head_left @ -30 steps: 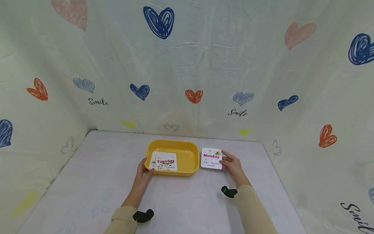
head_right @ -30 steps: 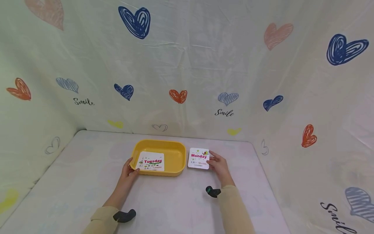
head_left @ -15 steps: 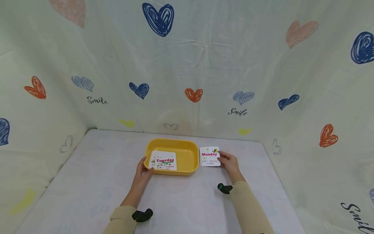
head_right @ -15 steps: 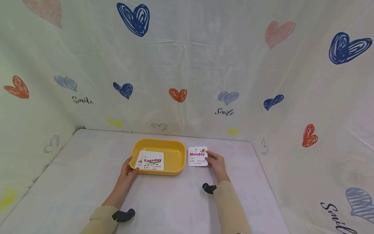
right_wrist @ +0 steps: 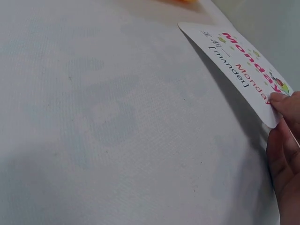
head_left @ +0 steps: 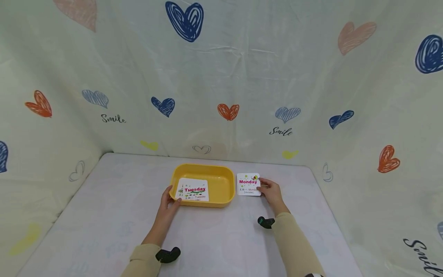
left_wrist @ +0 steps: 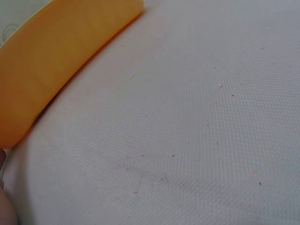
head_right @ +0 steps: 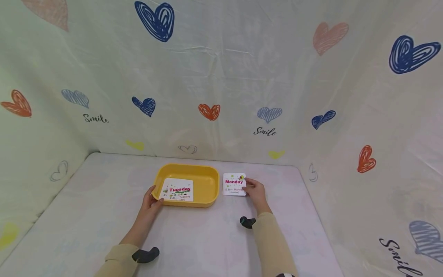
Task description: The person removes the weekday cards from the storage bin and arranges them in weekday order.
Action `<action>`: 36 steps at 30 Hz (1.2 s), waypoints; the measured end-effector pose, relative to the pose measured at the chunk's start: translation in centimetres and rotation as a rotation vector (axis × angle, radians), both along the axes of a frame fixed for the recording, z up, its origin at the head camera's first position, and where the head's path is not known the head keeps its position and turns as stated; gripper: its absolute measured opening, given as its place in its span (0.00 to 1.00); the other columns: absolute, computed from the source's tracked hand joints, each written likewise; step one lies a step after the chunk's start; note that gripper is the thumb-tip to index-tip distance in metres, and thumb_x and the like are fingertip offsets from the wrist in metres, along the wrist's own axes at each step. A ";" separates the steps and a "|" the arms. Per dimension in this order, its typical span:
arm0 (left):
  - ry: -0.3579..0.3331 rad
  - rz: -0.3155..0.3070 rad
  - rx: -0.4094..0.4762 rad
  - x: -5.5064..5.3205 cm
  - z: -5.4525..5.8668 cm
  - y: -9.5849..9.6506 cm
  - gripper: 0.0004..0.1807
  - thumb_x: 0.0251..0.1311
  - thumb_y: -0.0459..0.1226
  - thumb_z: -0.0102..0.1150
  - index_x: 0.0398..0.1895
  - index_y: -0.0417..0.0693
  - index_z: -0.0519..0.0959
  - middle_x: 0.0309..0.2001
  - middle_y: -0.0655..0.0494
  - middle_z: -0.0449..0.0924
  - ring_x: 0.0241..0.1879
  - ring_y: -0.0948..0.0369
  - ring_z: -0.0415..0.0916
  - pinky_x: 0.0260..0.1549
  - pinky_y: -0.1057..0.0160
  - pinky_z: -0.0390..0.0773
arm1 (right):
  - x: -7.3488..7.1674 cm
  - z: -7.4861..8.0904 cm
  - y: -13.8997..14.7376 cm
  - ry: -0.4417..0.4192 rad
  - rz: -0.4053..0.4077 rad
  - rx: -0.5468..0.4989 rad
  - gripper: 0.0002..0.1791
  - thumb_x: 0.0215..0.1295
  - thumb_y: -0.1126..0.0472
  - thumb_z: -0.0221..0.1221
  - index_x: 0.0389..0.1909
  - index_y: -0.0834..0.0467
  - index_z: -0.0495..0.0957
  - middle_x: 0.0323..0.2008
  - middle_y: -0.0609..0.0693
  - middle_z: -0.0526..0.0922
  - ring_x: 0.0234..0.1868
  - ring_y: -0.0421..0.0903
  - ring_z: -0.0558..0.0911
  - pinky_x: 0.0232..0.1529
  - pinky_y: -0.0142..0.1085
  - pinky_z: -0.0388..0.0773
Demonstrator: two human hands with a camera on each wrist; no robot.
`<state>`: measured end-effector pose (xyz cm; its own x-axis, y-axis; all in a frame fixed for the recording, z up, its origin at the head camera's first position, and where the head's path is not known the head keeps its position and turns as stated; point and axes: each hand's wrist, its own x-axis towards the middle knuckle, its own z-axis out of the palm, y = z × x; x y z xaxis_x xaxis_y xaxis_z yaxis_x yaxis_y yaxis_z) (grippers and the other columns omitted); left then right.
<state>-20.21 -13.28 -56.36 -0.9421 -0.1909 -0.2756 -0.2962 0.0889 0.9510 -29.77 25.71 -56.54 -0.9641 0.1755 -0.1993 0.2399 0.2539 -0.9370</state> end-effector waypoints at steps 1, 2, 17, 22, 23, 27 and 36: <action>-0.002 0.000 0.001 0.0 0.0 0.0 0.40 0.67 0.43 0.56 0.77 0.65 0.47 0.73 0.49 0.53 0.68 0.49 0.52 0.67 0.37 0.44 | 0.1 0.0 0.0 0.001 0.004 0.011 0.25 0.61 0.72 0.62 0.60 0.65 0.75 0.56 0.63 0.76 0.42 0.48 0.77 0.35 0.30 0.79; -0.005 0.000 -0.001 0.0 0.0 0.0 0.40 0.68 0.43 0.56 0.77 0.65 0.47 0.74 0.49 0.53 0.69 0.49 0.52 0.67 0.36 0.44 | 0.1 0.1 0.0 -0.003 0.002 0.017 0.25 0.60 0.72 0.62 0.60 0.64 0.75 0.56 0.62 0.76 0.42 0.48 0.77 0.35 0.29 0.79; -0.017 -0.010 -0.006 0.3 0.0 -0.2 0.40 0.68 0.45 0.55 0.77 0.68 0.46 0.75 0.51 0.50 0.70 0.49 0.51 0.66 0.35 0.45 | 1.0 0.9 0.3 0.016 0.038 0.068 0.25 0.62 0.70 0.61 0.62 0.60 0.75 0.57 0.57 0.77 0.45 0.50 0.76 0.42 0.32 0.78; -0.016 -0.008 0.000 0.1 -0.2 -0.3 0.40 0.68 0.45 0.55 0.77 0.68 0.46 0.74 0.51 0.52 0.69 0.50 0.51 0.67 0.36 0.44 | 1.2 2.3 -0.7 0.060 0.095 0.056 0.27 0.60 0.69 0.65 0.61 0.62 0.74 0.52 0.60 0.80 0.45 0.49 0.79 0.42 0.32 0.79; -0.017 -0.007 0.001 0.0 -0.3 -0.4 0.40 0.68 0.45 0.55 0.77 0.68 0.46 0.74 0.52 0.52 0.69 0.50 0.51 0.67 0.36 0.44 | 1.2 2.6 -1.1 0.072 0.111 0.055 0.27 0.60 0.69 0.65 0.62 0.63 0.74 0.52 0.61 0.80 0.45 0.49 0.80 0.42 0.33 0.79; -0.026 -0.007 -0.001 -0.1 -0.3 -0.5 0.40 0.68 0.46 0.56 0.77 0.69 0.46 0.74 0.52 0.52 0.70 0.50 0.51 0.66 0.35 0.44 | 1.7 4.1 -3.0 0.076 0.145 0.026 0.27 0.60 0.68 0.65 0.62 0.62 0.74 0.51 0.59 0.81 0.46 0.49 0.79 0.46 0.34 0.79; -0.016 -0.016 -0.006 0.2 0.3 -0.1 0.40 0.68 0.46 0.55 0.77 0.69 0.45 0.74 0.51 0.52 0.70 0.49 0.51 0.66 0.35 0.47 | 2.2 5.7 -5.8 0.110 0.194 -0.056 0.24 0.60 0.70 0.65 0.59 0.59 0.77 0.48 0.57 0.82 0.43 0.49 0.81 0.47 0.35 0.80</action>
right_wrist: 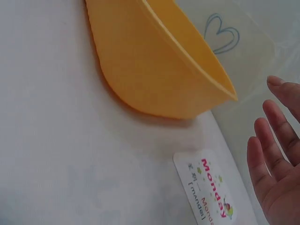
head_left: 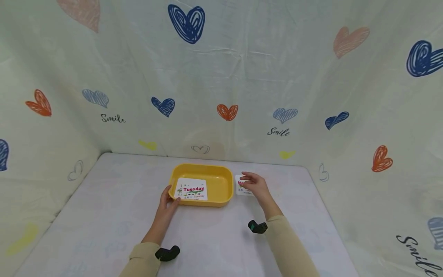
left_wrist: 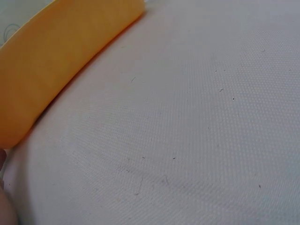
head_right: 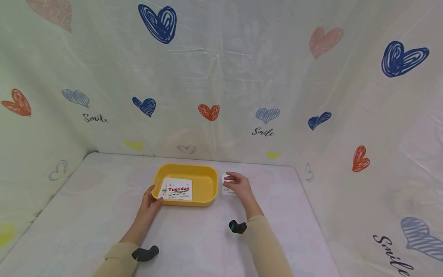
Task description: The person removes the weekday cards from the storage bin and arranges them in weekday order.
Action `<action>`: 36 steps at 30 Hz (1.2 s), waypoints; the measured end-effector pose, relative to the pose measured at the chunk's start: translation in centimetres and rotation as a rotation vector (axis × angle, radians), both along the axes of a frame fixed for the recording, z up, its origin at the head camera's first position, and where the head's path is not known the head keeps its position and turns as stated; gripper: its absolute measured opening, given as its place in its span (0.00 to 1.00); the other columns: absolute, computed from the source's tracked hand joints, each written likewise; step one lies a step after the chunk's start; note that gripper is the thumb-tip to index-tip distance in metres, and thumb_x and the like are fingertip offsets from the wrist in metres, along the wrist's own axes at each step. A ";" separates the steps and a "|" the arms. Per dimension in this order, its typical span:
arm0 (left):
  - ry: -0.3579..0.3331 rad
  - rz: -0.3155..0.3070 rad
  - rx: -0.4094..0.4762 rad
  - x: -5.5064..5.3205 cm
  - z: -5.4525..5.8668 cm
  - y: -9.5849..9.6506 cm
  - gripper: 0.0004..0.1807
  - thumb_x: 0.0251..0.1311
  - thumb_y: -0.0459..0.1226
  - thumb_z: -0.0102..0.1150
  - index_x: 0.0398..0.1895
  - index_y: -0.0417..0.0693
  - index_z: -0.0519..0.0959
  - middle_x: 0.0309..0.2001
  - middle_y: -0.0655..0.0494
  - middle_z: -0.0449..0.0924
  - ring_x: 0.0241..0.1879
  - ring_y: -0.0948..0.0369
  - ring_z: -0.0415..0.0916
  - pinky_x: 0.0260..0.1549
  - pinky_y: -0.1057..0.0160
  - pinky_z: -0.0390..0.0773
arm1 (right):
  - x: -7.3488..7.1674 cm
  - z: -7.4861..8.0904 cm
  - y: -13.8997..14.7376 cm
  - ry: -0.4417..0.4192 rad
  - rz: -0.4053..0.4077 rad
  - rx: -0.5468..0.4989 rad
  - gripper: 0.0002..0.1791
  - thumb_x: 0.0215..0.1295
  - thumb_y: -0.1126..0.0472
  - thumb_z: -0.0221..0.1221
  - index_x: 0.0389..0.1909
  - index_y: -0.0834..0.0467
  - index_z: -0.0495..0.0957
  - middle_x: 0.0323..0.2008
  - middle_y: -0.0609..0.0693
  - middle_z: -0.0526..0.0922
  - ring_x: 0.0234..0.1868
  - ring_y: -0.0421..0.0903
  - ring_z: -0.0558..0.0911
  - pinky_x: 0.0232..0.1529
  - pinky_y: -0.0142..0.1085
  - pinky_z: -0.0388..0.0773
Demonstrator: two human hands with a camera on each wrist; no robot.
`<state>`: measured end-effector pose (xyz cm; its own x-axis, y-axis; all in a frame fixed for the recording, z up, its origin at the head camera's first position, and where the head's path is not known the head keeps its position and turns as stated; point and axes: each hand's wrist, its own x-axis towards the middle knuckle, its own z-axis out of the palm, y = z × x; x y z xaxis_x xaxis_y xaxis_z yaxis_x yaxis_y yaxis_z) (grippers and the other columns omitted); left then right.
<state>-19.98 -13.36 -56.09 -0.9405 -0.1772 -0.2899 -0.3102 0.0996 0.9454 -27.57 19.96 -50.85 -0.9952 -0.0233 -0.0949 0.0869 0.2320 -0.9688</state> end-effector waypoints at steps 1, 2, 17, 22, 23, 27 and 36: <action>0.001 0.002 0.000 0.0 0.1 0.0 0.40 0.68 0.45 0.55 0.77 0.69 0.45 0.74 0.51 0.52 0.70 0.49 0.51 0.66 0.36 0.47 | 0.1 0.1 -0.3 0.005 0.009 -0.016 0.24 0.60 0.70 0.65 0.59 0.59 0.77 0.48 0.57 0.82 0.43 0.49 0.81 0.47 0.35 0.80; 0.003 0.002 -0.001 0.0 0.1 0.0 0.40 0.68 0.45 0.55 0.77 0.68 0.45 0.74 0.50 0.52 0.70 0.49 0.51 0.66 0.36 0.47 | 0.2 0.3 -0.6 0.010 0.014 -0.028 0.25 0.60 0.70 0.65 0.59 0.60 0.77 0.48 0.57 0.82 0.43 0.49 0.81 0.47 0.35 0.80; 0.001 0.018 0.012 -0.4 -0.3 -0.6 0.40 0.67 0.45 0.57 0.77 0.69 0.48 0.73 0.52 0.53 0.69 0.50 0.52 0.66 0.35 0.43 | 1.2 0.6 -6.9 -0.030 0.123 -0.200 0.25 0.63 0.72 0.61 0.61 0.65 0.72 0.47 0.56 0.81 0.42 0.47 0.83 0.48 0.35 0.79; -0.012 0.010 0.000 -0.2 -0.1 -0.5 0.40 0.67 0.46 0.56 0.77 0.70 0.47 0.73 0.51 0.53 0.70 0.49 0.51 0.66 0.34 0.45 | 1.3 0.2 -8.5 -0.066 0.149 -0.190 0.24 0.64 0.71 0.60 0.62 0.62 0.73 0.48 0.54 0.81 0.44 0.47 0.83 0.50 0.36 0.78; -0.017 0.008 -0.004 -0.2 0.0 -0.4 0.40 0.67 0.46 0.55 0.77 0.70 0.46 0.73 0.51 0.53 0.70 0.49 0.51 0.66 0.34 0.45 | 1.3 0.2 -8.7 -0.066 0.152 -0.183 0.24 0.64 0.71 0.60 0.62 0.62 0.74 0.48 0.53 0.81 0.44 0.47 0.83 0.50 0.35 0.78; -0.001 0.014 0.013 -0.1 0.0 -0.3 0.40 0.68 0.44 0.56 0.77 0.69 0.47 0.74 0.50 0.53 0.70 0.50 0.51 0.66 0.35 0.44 | 1.2 0.3 -9.4 -0.064 0.153 -0.167 0.24 0.63 0.71 0.61 0.61 0.61 0.75 0.48 0.53 0.82 0.44 0.48 0.82 0.50 0.36 0.79; -0.004 0.010 0.000 0.0 0.0 0.0 0.40 0.67 0.45 0.55 0.77 0.68 0.47 0.73 0.51 0.53 0.69 0.50 0.51 0.67 0.37 0.47 | 0.2 -0.6 -10.5 -0.080 0.217 -0.088 0.24 0.62 0.70 0.62 0.60 0.60 0.76 0.49 0.53 0.81 0.43 0.47 0.80 0.50 0.36 0.78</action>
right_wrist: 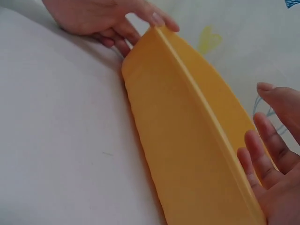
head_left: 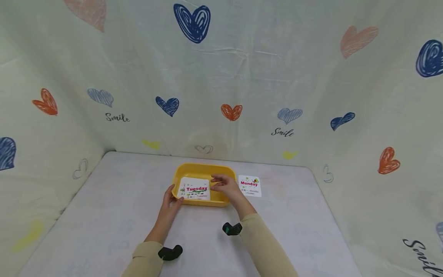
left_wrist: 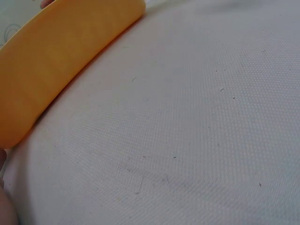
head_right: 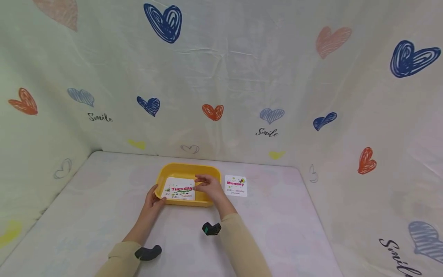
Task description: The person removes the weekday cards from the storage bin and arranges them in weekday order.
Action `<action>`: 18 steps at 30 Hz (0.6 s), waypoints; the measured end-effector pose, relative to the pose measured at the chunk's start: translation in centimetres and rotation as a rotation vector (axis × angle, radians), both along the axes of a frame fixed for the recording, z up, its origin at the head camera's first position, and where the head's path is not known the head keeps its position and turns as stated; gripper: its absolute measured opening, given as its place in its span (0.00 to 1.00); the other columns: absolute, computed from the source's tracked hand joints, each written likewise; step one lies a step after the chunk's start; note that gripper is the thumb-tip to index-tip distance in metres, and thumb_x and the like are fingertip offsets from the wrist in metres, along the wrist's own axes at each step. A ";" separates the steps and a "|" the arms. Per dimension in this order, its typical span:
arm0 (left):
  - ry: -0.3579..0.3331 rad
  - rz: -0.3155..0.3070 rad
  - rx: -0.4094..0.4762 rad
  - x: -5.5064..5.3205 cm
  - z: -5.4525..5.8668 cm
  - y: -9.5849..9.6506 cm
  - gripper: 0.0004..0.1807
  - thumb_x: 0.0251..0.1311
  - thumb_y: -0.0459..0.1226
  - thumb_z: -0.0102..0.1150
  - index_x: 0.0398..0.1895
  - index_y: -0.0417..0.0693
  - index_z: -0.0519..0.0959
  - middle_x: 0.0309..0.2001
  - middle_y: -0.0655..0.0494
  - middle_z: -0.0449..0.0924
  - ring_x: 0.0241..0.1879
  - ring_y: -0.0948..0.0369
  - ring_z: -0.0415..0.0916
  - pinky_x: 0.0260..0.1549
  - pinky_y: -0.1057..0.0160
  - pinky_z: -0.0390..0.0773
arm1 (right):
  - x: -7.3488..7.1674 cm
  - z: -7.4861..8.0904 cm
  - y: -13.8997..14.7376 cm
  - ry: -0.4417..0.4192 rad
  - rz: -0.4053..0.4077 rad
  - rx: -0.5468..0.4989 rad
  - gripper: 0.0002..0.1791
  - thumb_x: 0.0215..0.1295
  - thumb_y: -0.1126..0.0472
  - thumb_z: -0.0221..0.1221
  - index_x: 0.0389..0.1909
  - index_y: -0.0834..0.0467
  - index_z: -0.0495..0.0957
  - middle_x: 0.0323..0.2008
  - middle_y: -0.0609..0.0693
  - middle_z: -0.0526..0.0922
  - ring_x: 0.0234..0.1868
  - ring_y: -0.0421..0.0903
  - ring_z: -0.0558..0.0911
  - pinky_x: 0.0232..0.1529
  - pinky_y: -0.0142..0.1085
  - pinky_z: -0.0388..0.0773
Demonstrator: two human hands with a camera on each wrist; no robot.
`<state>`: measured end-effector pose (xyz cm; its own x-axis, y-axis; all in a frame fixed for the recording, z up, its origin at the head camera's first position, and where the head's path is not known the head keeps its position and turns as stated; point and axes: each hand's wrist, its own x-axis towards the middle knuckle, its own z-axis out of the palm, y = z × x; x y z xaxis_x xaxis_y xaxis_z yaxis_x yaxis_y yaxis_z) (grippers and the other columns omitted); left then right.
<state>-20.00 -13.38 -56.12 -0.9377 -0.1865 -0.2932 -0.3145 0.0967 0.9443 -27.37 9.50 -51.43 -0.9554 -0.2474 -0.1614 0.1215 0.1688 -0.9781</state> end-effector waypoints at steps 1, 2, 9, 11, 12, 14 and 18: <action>0.004 -0.002 -0.001 0.0 0.0 0.0 0.40 0.67 0.45 0.55 0.77 0.67 0.46 0.73 0.51 0.53 0.69 0.50 0.52 0.67 0.37 0.47 | -0.1 -0.1 -0.1 0.003 0.014 0.015 0.24 0.62 0.70 0.63 0.60 0.60 0.76 0.49 0.53 0.81 0.43 0.47 0.80 0.50 0.36 0.78; 0.006 -0.001 0.002 0.0 0.0 0.0 0.40 0.67 0.45 0.55 0.77 0.67 0.47 0.73 0.51 0.54 0.69 0.50 0.52 0.67 0.37 0.46 | -0.3 -0.2 -0.2 0.006 0.027 0.029 0.24 0.62 0.70 0.63 0.60 0.61 0.76 0.49 0.53 0.81 0.43 0.47 0.80 0.49 0.36 0.79; 0.026 -0.005 0.019 0.1 0.1 0.1 0.39 0.68 0.43 0.56 0.77 0.64 0.48 0.72 0.50 0.55 0.68 0.50 0.53 0.67 0.38 0.48 | -0.9 -0.8 -0.7 -0.028 0.086 0.059 0.24 0.63 0.70 0.61 0.61 0.61 0.74 0.53 0.59 0.78 0.43 0.48 0.82 0.49 0.38 0.79; 0.036 -0.008 0.024 0.1 0.1 0.1 0.39 0.68 0.43 0.56 0.77 0.64 0.48 0.72 0.50 0.55 0.67 0.50 0.53 0.67 0.39 0.48 | -1.1 -1.0 -0.8 -0.051 0.082 0.071 0.24 0.63 0.69 0.61 0.61 0.59 0.75 0.53 0.58 0.78 0.43 0.48 0.82 0.50 0.38 0.79; 0.039 -0.009 0.025 0.1 0.1 0.1 0.39 0.68 0.43 0.56 0.77 0.64 0.48 0.72 0.50 0.55 0.67 0.50 0.53 0.67 0.39 0.48 | -1.2 -1.1 -0.9 -0.061 0.079 0.080 0.23 0.63 0.69 0.62 0.60 0.59 0.75 0.53 0.57 0.78 0.44 0.48 0.82 0.50 0.39 0.78; 0.044 -0.013 0.026 0.2 0.1 0.0 0.39 0.68 0.43 0.56 0.77 0.64 0.48 0.72 0.51 0.55 0.67 0.50 0.53 0.67 0.39 0.48 | -1.3 -1.2 -1.0 -0.078 0.072 0.102 0.23 0.62 0.68 0.63 0.60 0.57 0.76 0.53 0.55 0.78 0.45 0.48 0.81 0.52 0.39 0.78; 0.051 -0.020 0.023 0.1 -0.2 -0.2 0.39 0.67 0.44 0.56 0.77 0.64 0.48 0.72 0.50 0.55 0.68 0.50 0.53 0.67 0.38 0.46 | -1.6 -1.2 -1.4 -0.103 0.058 0.152 0.24 0.58 0.67 0.67 0.57 0.55 0.79 0.52 0.52 0.78 0.45 0.48 0.78 0.51 0.39 0.77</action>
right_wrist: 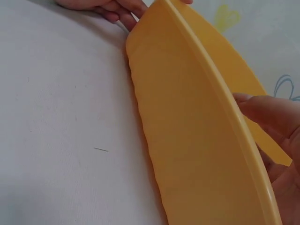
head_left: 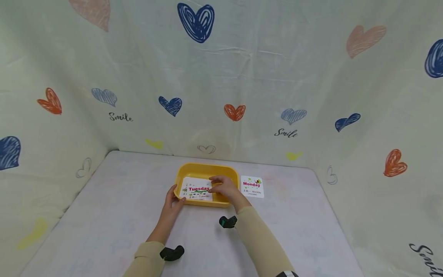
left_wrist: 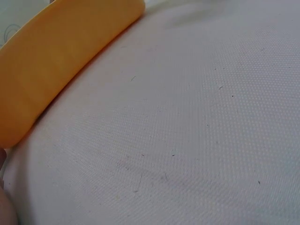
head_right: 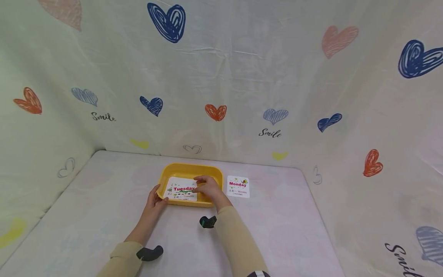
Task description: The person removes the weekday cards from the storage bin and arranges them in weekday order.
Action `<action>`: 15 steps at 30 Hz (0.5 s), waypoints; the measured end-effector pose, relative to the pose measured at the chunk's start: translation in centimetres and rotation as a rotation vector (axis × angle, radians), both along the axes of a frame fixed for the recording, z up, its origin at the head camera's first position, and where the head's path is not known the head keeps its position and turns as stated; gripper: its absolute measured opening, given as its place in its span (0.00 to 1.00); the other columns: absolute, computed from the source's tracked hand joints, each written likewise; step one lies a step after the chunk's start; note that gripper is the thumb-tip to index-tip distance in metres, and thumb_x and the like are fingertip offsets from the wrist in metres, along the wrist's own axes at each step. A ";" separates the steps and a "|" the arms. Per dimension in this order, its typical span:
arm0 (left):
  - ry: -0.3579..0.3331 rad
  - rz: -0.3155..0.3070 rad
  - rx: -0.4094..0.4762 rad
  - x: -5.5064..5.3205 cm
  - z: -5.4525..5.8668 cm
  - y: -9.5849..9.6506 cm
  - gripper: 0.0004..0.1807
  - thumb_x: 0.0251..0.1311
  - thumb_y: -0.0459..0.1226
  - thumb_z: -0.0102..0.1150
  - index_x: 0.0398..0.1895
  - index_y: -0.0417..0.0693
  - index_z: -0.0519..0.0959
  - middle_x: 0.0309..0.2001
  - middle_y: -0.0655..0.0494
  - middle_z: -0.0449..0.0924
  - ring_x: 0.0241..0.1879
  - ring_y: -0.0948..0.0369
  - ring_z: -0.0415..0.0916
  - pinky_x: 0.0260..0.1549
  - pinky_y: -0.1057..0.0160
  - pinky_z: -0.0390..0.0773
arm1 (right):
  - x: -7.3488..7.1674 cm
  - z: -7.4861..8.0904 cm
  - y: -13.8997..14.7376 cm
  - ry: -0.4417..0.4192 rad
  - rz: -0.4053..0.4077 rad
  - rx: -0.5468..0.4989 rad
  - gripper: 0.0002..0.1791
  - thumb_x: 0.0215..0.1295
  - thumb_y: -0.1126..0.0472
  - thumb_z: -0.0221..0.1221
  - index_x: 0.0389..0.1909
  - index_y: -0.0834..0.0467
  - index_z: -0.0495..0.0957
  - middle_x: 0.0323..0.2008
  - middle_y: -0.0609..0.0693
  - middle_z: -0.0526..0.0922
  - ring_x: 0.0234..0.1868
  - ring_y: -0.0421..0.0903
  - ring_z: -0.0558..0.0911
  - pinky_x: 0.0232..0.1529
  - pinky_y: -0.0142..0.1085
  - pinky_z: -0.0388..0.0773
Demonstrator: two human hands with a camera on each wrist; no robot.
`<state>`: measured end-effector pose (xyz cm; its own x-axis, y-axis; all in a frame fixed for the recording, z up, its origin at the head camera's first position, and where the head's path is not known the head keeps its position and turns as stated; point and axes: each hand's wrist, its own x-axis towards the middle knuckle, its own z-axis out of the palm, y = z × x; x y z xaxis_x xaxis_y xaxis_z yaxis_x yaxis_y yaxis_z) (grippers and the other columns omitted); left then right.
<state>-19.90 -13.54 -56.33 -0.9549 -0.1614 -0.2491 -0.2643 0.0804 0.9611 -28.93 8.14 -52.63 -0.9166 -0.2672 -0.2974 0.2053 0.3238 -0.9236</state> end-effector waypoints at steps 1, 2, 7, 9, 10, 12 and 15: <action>-0.001 0.000 -0.001 0.0 -0.1 0.0 0.39 0.67 0.44 0.56 0.77 0.65 0.48 0.72 0.50 0.54 0.68 0.50 0.53 0.67 0.38 0.47 | 0.0 0.0 -0.1 -0.009 -0.005 0.009 0.24 0.57 0.67 0.67 0.56 0.55 0.79 0.52 0.52 0.78 0.45 0.49 0.77 0.50 0.39 0.77; -0.002 -0.001 0.000 0.0 -0.1 0.0 0.39 0.67 0.44 0.56 0.77 0.65 0.48 0.72 0.50 0.54 0.68 0.50 0.53 0.67 0.38 0.47 | -0.1 0.0 -0.1 -0.016 -0.008 0.016 0.24 0.56 0.67 0.68 0.56 0.55 0.79 0.51 0.52 0.77 0.44 0.49 0.77 0.50 0.39 0.78; -0.016 0.006 -0.004 -0.2 -0.2 0.1 0.39 0.67 0.45 0.56 0.76 0.66 0.49 0.72 0.52 0.55 0.68 0.51 0.53 0.67 0.37 0.47 | -0.2 -0.1 -0.3 -0.035 -0.022 0.053 0.25 0.54 0.67 0.70 0.54 0.53 0.80 0.52 0.52 0.76 0.45 0.50 0.75 0.51 0.39 0.77; -0.017 0.007 -0.005 -0.2 -0.2 0.1 0.39 0.67 0.45 0.57 0.76 0.66 0.49 0.72 0.53 0.55 0.68 0.50 0.53 0.67 0.37 0.47 | -0.3 -0.2 -0.3 -0.037 -0.022 0.071 0.24 0.54 0.67 0.71 0.54 0.53 0.80 0.52 0.52 0.75 0.46 0.50 0.74 0.53 0.40 0.76; -0.015 0.007 -0.006 -0.1 -0.2 0.0 0.39 0.67 0.45 0.57 0.76 0.66 0.50 0.72 0.53 0.55 0.68 0.50 0.53 0.67 0.37 0.47 | -0.3 -0.2 -0.4 -0.038 -0.019 0.079 0.24 0.53 0.67 0.71 0.53 0.53 0.80 0.51 0.52 0.75 0.47 0.51 0.74 0.53 0.40 0.75; -0.005 0.007 -0.002 0.0 -0.2 0.0 0.39 0.67 0.45 0.57 0.76 0.66 0.50 0.72 0.52 0.54 0.69 0.50 0.52 0.67 0.37 0.47 | -0.5 -0.3 -0.5 -0.041 -0.012 0.097 0.24 0.52 0.67 0.71 0.53 0.54 0.80 0.51 0.52 0.75 0.47 0.51 0.73 0.55 0.40 0.75; -0.001 0.008 0.002 0.0 -0.3 0.0 0.39 0.67 0.45 0.57 0.76 0.65 0.50 0.72 0.52 0.54 0.69 0.50 0.52 0.67 0.38 0.47 | -0.7 -0.5 -0.6 -0.034 0.005 0.120 0.24 0.52 0.68 0.71 0.52 0.55 0.79 0.49 0.52 0.75 0.47 0.51 0.72 0.55 0.40 0.74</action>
<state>-19.91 -13.53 -56.59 -0.9533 -0.1687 -0.2506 -0.2660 0.0758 0.9610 -29.58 7.58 -53.12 -0.9042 -0.2326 -0.3583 0.2335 0.4332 -0.8705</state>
